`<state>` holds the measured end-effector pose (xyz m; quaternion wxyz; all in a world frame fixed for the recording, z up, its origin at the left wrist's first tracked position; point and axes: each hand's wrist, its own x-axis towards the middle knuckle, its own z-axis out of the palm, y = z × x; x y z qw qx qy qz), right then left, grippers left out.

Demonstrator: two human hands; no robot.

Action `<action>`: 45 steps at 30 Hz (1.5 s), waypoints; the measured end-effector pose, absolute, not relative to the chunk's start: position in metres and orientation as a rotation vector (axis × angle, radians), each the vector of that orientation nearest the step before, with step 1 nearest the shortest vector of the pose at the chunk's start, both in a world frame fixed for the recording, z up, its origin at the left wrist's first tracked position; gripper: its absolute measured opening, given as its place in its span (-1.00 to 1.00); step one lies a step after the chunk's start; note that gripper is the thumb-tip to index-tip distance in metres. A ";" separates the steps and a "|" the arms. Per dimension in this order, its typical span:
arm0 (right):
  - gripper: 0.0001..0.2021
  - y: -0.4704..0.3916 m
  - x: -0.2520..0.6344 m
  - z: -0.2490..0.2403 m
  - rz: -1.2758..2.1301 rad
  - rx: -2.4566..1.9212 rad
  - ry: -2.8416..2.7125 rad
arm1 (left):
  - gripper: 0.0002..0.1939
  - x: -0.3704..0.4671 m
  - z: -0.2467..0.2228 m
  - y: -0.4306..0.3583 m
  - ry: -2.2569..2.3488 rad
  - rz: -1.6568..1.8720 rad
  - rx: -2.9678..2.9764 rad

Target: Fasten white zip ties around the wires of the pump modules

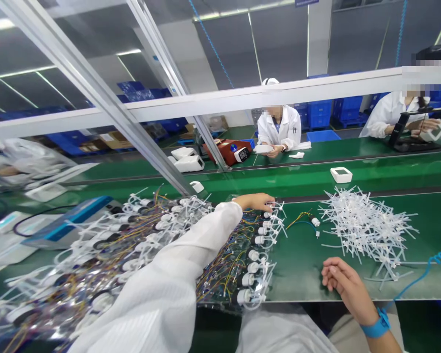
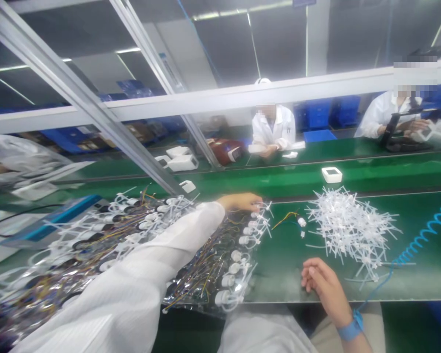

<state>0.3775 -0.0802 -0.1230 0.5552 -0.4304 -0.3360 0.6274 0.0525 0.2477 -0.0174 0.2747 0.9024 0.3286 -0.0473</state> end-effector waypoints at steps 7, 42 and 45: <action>-0.47 -0.080 0.380 -0.123 1.502 -1.028 -0.831 | -0.73 0.053 -0.039 0.232 0.959 0.040 2.426; -0.53 -0.082 0.379 -0.134 1.496 -0.981 -0.816 | -0.79 0.054 -0.010 0.259 1.056 -0.406 2.475; -0.54 -0.082 0.378 -0.133 1.495 -0.977 -0.825 | -0.81 0.059 -0.011 0.256 1.070 -0.456 2.501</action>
